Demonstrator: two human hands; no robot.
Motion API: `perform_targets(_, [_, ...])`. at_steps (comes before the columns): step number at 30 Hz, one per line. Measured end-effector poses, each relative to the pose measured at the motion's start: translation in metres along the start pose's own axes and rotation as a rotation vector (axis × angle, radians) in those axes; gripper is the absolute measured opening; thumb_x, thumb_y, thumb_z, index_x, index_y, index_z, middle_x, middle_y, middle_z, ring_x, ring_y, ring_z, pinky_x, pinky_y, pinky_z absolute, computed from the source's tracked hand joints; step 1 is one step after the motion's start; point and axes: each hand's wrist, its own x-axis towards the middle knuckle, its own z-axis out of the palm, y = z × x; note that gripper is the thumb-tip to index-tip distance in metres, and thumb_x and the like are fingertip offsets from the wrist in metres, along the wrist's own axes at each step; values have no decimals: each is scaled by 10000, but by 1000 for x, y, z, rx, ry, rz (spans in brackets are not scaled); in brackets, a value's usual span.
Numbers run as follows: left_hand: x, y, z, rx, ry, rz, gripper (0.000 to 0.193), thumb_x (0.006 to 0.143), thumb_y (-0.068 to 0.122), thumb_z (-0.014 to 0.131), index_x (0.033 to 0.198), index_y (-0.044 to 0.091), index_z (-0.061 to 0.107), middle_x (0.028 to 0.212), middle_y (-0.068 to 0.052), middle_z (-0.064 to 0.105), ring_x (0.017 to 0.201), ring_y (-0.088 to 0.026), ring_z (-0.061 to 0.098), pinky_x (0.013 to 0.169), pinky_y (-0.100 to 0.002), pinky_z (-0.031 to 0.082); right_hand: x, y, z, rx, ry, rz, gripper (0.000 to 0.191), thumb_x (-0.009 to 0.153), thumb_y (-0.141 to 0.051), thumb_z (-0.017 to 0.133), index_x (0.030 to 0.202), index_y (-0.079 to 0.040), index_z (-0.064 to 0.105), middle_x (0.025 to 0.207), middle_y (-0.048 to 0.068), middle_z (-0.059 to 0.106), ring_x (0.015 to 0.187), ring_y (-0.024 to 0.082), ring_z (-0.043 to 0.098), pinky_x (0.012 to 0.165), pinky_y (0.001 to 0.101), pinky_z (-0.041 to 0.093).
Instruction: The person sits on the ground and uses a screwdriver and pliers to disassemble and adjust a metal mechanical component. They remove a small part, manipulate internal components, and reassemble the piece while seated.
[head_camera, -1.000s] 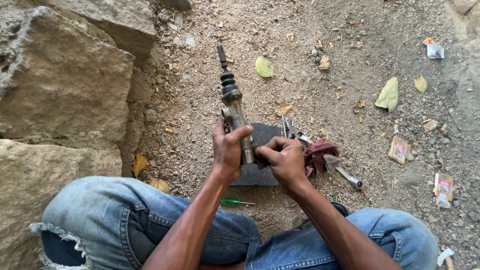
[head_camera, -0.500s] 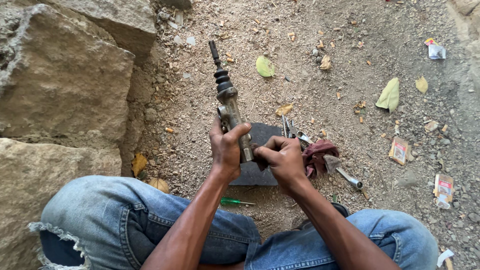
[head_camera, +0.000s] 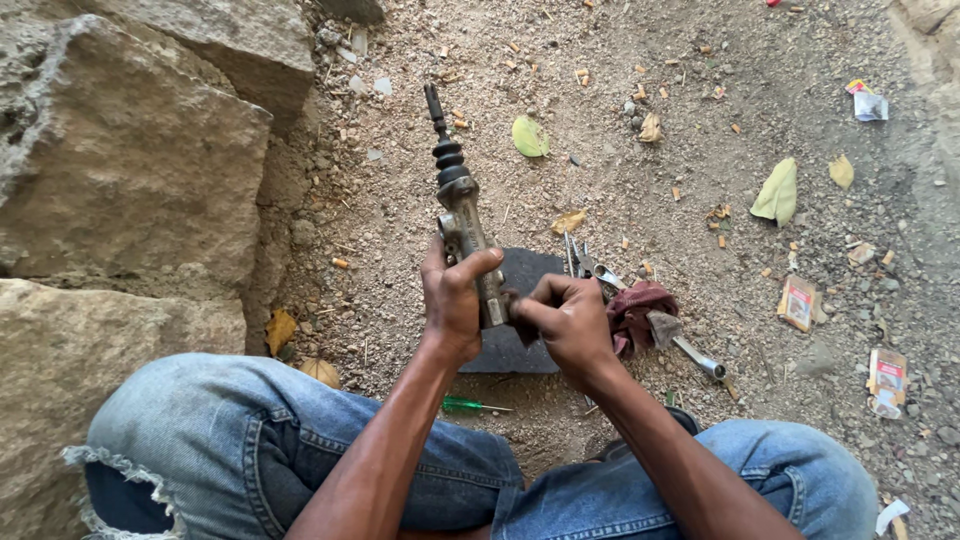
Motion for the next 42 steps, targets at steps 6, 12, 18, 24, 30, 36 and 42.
perform_targets(6, [2,-4,-2,7,-21,14,334,835,229,679,1071,88,489,842,-40,509,621,-136,556,518,-305,579,1,-2,-2,-64,13,-82,165,873,-40,728,716,-14,682,650,105,703,543,146,665,522,295,579])
perform_targets(12, [2,-3,1,-56,-33,10,328,990,392,495,1099,84,525,901,-82,590,651,-129,581,521,-297,568,0,1,-2,-52,66,-74,116,861,-33,727,750,-12,701,660,106,721,549,144,682,520,282,583])
perform_targets(18, [0,-5,0,-166,-51,-69,295,1007,340,412,1026,71,532,861,-71,614,636,-167,635,560,-350,617,3,-15,-17,-117,-129,15,116,829,-33,749,737,11,693,653,121,716,541,156,675,516,312,584])
perform_targets(24, [7,-12,-2,-56,-83,-99,229,1035,305,442,1044,95,534,842,-43,598,642,-151,616,591,-347,603,4,-35,-23,-169,-9,-72,96,890,-134,714,896,-39,712,761,78,748,652,126,714,618,296,602])
perform_targets(30, [9,-21,4,-117,-113,-84,160,1000,195,521,1136,111,508,847,-44,595,713,-139,613,660,-346,599,-1,-39,-22,-251,-20,-117,118,896,-140,716,906,-23,708,774,78,737,648,119,701,627,275,608])
perform_targets(36, [8,-7,9,-5,21,-125,251,955,237,501,1189,144,497,878,-33,625,776,-186,713,630,-394,606,-7,-38,-19,-441,-16,-153,96,858,-134,750,861,-39,731,727,76,728,590,123,642,528,268,518])
perform_targets(42, [7,-6,11,130,78,-178,251,976,242,612,1125,69,507,833,-35,573,728,-192,652,619,-383,599,-11,-42,-17,-611,-45,-160,116,844,-150,753,934,-87,790,775,18,765,583,113,665,515,268,520])
